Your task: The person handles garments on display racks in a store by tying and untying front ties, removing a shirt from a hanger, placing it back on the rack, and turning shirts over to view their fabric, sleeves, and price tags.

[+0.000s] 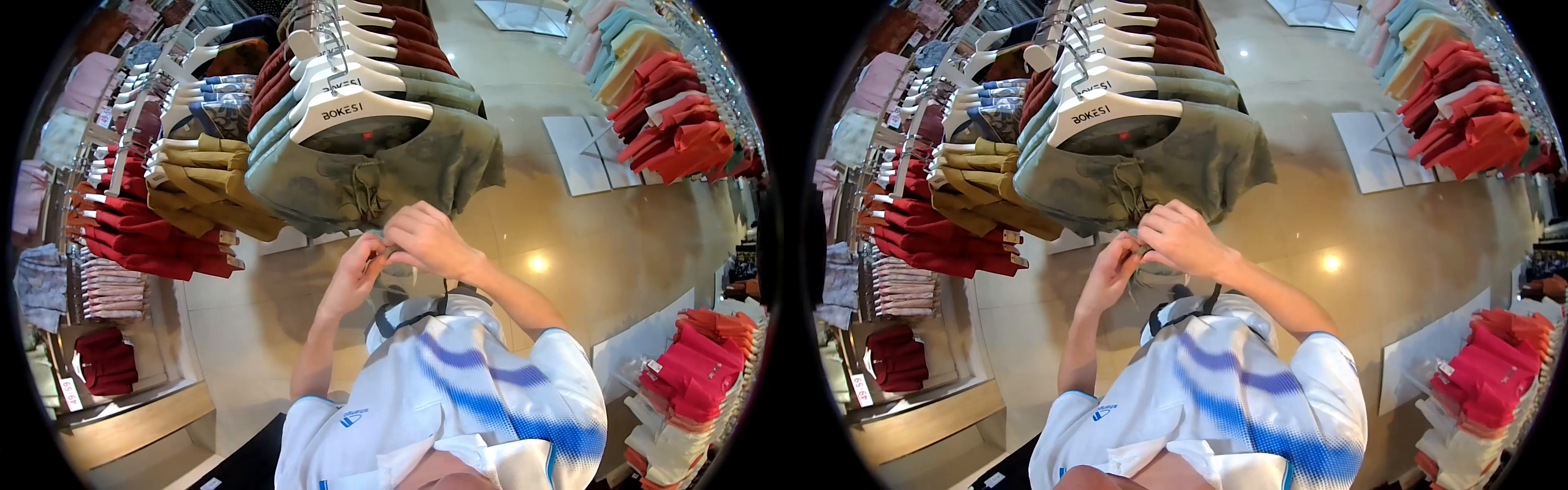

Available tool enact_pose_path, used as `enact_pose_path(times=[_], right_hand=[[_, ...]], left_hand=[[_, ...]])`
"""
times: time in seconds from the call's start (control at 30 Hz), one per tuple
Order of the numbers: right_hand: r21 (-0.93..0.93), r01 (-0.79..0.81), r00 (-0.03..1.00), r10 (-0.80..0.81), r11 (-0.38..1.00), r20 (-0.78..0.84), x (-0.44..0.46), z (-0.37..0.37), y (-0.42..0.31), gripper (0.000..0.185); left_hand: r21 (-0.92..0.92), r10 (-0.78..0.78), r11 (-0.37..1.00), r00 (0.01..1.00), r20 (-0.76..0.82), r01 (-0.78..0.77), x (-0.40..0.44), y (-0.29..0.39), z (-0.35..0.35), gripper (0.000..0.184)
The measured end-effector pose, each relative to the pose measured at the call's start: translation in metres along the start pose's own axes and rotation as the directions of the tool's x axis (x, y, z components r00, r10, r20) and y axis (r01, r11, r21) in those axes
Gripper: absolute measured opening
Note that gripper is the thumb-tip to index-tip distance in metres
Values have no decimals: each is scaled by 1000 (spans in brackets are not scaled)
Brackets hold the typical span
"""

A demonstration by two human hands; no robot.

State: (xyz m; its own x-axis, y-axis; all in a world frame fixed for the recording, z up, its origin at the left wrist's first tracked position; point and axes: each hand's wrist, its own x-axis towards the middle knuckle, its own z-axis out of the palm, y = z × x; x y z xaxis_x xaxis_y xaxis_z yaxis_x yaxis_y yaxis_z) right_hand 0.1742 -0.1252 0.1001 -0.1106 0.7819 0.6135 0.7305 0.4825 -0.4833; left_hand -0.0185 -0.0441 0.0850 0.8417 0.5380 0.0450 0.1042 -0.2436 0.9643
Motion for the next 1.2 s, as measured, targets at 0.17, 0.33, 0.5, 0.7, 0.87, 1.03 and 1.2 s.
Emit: enact_pose_path(times=[0.17,0.33,0.5,0.7,0.87,1.03,1.2], right_hand=[[-59,33,995,-27,998,91,-18,12,8,24],[-37,59,998,-58,998,19,-33,15,10,21],[13,19,1000,-19,1000,22,-36,11,16,20],[3,-16,994,15,1000,107,-41,6,19,19],[-81,57,992,-65,995,-104,-33,11,16,15],[-334,430,894,-447,839,30,-24,2,20,12],[-348,468,869,-494,812,14,-12,-12,20,14]], left_hand=[[333,213,926,974,-74,-177,-5,8,16,14],[416,240,892,965,-109,-175,-13,-1,31,13],[342,159,931,985,-62,-128,-6,-2,29,16],[454,254,864,967,-16,-219,-2,-4,36,18],[424,244,883,969,-46,-202,6,-1,33,16],[31,-38,999,998,48,36,-1,0,16,8],[-514,-335,802,942,38,306,-2,-10,12,13]])
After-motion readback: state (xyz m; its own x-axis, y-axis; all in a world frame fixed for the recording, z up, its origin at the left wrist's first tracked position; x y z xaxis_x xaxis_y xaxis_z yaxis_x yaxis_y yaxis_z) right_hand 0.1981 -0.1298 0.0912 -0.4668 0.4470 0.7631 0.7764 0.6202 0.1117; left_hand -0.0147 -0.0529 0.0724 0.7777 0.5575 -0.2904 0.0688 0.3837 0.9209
